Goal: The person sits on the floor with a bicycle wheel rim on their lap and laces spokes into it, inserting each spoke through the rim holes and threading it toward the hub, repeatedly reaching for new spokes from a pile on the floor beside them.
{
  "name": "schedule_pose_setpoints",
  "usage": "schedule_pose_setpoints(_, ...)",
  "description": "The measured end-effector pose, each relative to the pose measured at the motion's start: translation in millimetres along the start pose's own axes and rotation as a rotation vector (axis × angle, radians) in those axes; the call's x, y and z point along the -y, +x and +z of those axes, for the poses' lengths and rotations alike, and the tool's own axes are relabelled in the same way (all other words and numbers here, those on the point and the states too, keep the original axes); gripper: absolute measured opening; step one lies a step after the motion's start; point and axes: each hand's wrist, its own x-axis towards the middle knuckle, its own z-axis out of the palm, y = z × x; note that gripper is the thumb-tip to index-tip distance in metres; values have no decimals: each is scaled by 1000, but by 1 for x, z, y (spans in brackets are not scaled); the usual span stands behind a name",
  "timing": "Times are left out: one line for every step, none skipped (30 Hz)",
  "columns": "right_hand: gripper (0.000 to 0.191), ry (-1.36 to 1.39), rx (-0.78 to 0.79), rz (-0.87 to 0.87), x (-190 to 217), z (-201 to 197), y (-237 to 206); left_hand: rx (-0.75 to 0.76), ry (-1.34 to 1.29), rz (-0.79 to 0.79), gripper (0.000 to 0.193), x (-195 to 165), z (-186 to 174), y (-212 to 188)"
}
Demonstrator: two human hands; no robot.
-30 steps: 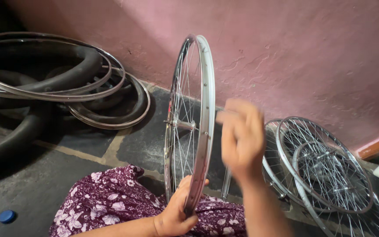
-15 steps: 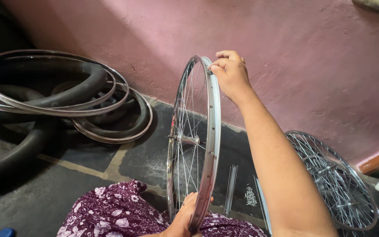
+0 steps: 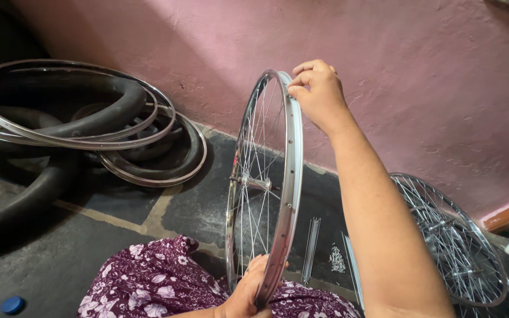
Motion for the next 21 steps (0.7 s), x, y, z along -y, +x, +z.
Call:
schedule_pose_setpoints(6,-47,-11,-22,0,1,1,14,31,15,87,-2,-1,0)
schedule_pose_setpoints(6,-94,-24,-46,0,1,2,3,29,36,86,-3,-2,1)
schedule_pose_setpoints(4,-116,-29,-50,1,3,3,-9,28,57,84,-4,-2,1)
schedule_pose_setpoints(3,-136,-33,-52,2,6,3,-21,26,78,83,-5,-2,0)
schedule_pose_setpoints(2,-157,-40,-54,3,7,2,-23,22,91,80,-6,-1,0)
schedule_pose_setpoints(2,-123,-26,-39,3,6,2,-25,19,106,77,-7,-1,1)
schedule_pose_setpoints(2,-88,-11,-24,3,5,1,-28,16,121,75,-8,-1,2)
schedule_pose_setpoints(2,-52,5,-11,4,3,1,-31,1,106,74,-10,0,2)
schedule_pose_setpoints(2,-45,20,-13,4,1,2,-36,-12,90,73,-12,1,4)
schedule_pose_setpoints(3,-38,35,-15,3,0,3,-41,-24,74,72,-14,0,5)
schedule_pose_setpoints(3,-32,52,-16,3,-2,3,-34,-2,85,72,-17,-2,7)
schedule_pose_setpoints(3,-71,36,-20,3,-2,5,-28,17,95,72,-21,-4,9)
schedule_pose_setpoints(4,-111,23,-21,2,-1,6,-21,34,102,72,-26,-5,10)
schedule_pose_setpoints(4,-151,12,-20,1,1,5,-29,8,68,74,-32,-7,10)
schedule_pose_setpoints(4,-187,-16,-8,0,5,1,-36,-19,33,75,-38,-9,11)
schedule_pose_setpoints(4,-224,-48,4,0,9,-2,-42,-44,1,76,-44,-11,12)
schedule_pose_setpoints(4,-261,-82,15,-2,12,-4,-40,-46,2,78,-49,-14,14)
schedule_pose_setpoints(5,-208,-81,-4,-5,11,-3,-37,-47,4,80,-54,-19,16)
schedule_pose_setpoints(7,-154,-81,-22,-9,10,-1,-33,-47,4,82,-58,-23,19)
schedule_pose_setpoints(8,-98,-76,-36,-12,10,-3,-60,-137,-69,83,-62,-25,21)
schedule_pose_setpoints(9,-42,-132,-65,-16,10,-12,-90,-230,-147,84,-66,-26,22)
